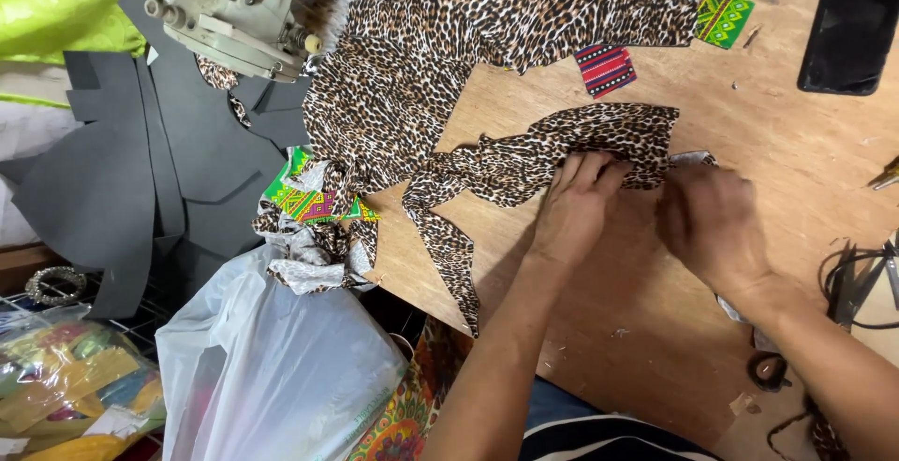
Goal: The person smooths a leopard-print fabric piece, then uses scissors to trim a rectangular gray foam piece. They place the trimmed foam on the table, position the fabric over it, and apply hot glue to secure the fabric to the foam.
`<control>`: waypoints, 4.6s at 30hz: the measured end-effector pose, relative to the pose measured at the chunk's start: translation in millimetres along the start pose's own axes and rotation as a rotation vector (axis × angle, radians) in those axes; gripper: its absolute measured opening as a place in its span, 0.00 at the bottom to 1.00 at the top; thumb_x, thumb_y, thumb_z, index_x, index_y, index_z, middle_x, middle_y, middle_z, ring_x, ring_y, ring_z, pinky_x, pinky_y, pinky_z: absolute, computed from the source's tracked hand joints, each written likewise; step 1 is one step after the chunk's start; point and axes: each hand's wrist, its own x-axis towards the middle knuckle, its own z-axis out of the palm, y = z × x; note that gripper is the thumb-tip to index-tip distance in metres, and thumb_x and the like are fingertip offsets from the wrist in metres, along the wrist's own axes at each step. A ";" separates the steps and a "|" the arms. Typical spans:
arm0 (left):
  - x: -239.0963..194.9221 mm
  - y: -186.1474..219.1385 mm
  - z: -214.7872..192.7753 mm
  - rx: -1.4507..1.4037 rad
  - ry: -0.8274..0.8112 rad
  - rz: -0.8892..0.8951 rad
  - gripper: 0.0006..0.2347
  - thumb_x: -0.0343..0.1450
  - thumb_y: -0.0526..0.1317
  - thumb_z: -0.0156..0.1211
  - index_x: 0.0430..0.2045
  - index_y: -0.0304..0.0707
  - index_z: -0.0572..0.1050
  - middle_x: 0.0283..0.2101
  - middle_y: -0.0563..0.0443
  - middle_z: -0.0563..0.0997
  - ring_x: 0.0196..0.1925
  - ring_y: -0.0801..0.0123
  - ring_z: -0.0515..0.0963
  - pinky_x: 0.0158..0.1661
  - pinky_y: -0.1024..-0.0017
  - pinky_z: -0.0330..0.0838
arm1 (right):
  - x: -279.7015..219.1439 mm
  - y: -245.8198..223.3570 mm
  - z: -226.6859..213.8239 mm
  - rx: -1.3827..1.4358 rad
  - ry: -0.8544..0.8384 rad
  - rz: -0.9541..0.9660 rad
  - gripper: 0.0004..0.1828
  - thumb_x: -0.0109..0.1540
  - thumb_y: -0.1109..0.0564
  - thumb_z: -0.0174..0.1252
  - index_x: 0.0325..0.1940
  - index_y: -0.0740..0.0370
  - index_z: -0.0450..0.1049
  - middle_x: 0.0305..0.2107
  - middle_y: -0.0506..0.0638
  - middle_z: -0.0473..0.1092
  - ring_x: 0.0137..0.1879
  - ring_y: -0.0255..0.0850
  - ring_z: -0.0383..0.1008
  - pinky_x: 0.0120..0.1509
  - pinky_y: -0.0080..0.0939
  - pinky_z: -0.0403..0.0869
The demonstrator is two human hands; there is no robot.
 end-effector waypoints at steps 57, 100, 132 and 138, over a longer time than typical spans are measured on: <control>-66.9 -29.8 -80.5 0.022 0.475 -0.696 0.13 0.78 0.47 0.65 0.49 0.38 0.80 0.44 0.46 0.76 0.48 0.55 0.75 0.53 0.59 0.69 | 24.3 58.0 31.8 0.145 -0.180 0.564 0.15 0.72 0.42 0.64 0.46 0.55 0.84 0.48 0.60 0.81 0.54 0.62 0.80 0.58 0.57 0.73; -61.6 -14.2 -93.5 0.278 -0.040 -0.381 0.11 0.82 0.43 0.56 0.45 0.36 0.83 0.51 0.42 0.78 0.57 0.48 0.73 0.58 0.51 0.67 | 3.6 46.8 19.5 0.257 -0.099 0.493 0.05 0.68 0.56 0.63 0.45 0.56 0.82 0.42 0.58 0.81 0.48 0.58 0.79 0.56 0.55 0.73; -79.4 -23.8 -62.5 0.399 -0.076 -0.348 0.28 0.86 0.52 0.34 0.82 0.33 0.54 0.86 0.36 0.52 0.88 0.48 0.47 0.83 0.52 0.33 | 8.8 -16.4 62.2 -0.148 -0.042 -0.078 0.45 0.75 0.35 0.30 0.91 0.64 0.44 0.87 0.63 0.39 0.92 0.57 0.36 0.92 0.70 0.38; -36.8 0.0 -55.3 0.110 -0.105 -0.220 0.28 0.86 0.52 0.33 0.83 0.39 0.53 0.87 0.44 0.49 0.90 0.50 0.45 0.85 0.51 0.35 | 21.6 -60.7 73.0 -0.129 -0.077 -0.182 0.40 0.76 0.40 0.26 0.88 0.61 0.53 0.89 0.52 0.40 0.93 0.51 0.35 0.91 0.67 0.39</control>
